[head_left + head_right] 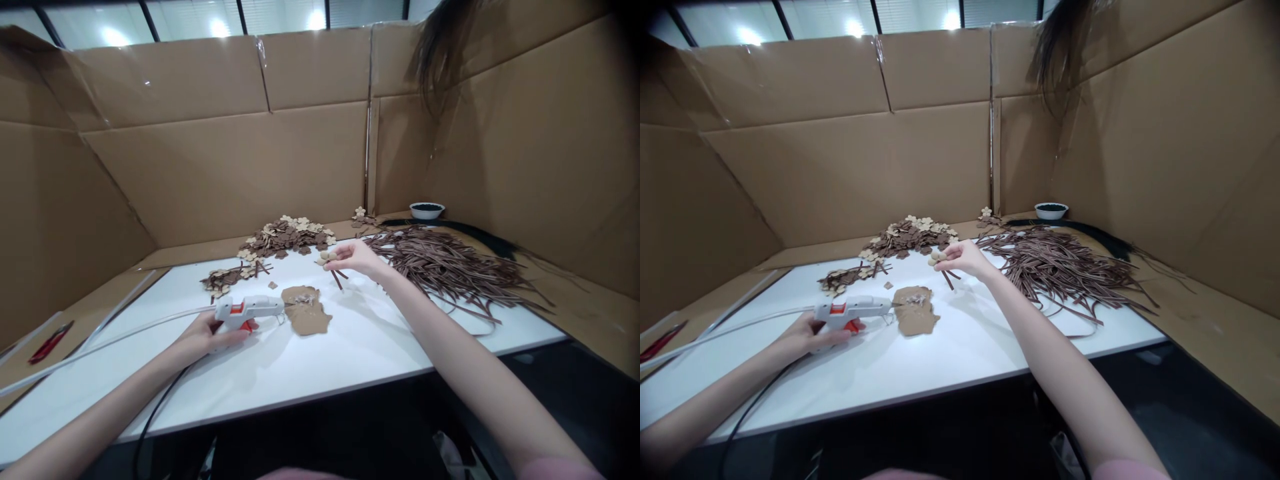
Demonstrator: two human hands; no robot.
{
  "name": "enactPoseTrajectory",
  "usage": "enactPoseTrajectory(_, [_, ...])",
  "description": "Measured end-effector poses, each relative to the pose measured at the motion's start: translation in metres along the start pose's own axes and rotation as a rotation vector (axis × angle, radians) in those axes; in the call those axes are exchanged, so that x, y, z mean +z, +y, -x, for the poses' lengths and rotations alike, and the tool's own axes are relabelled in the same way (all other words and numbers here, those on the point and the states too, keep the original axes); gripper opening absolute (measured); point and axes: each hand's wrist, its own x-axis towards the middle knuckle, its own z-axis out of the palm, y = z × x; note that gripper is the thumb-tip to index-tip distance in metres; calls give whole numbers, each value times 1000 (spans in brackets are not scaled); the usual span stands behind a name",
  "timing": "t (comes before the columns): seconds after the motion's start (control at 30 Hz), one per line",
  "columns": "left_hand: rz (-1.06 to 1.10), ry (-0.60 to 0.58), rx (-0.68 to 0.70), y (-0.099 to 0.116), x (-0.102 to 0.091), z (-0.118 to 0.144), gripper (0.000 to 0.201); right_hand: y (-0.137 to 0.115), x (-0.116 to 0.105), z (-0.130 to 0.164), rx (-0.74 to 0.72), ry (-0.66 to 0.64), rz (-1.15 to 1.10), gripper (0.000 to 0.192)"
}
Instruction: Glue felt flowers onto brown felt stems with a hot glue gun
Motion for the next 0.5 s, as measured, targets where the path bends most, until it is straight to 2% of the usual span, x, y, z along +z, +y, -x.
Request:
enactPoseTrajectory(0.17, [2, -5, 9, 1, 0, 1, 38, 1, 0, 0, -4, -34, 1, 35])
enactPoseTrajectory(0.33, [-51, -39, 70, 1, -2, 0, 37, -2, 2, 3, 13, -47, 89, 29])
enactPoseTrajectory(0.5, [-100, -58, 74, 1, -5, 2, 38, 2, 6, 1, 19, -53, 167, 24])
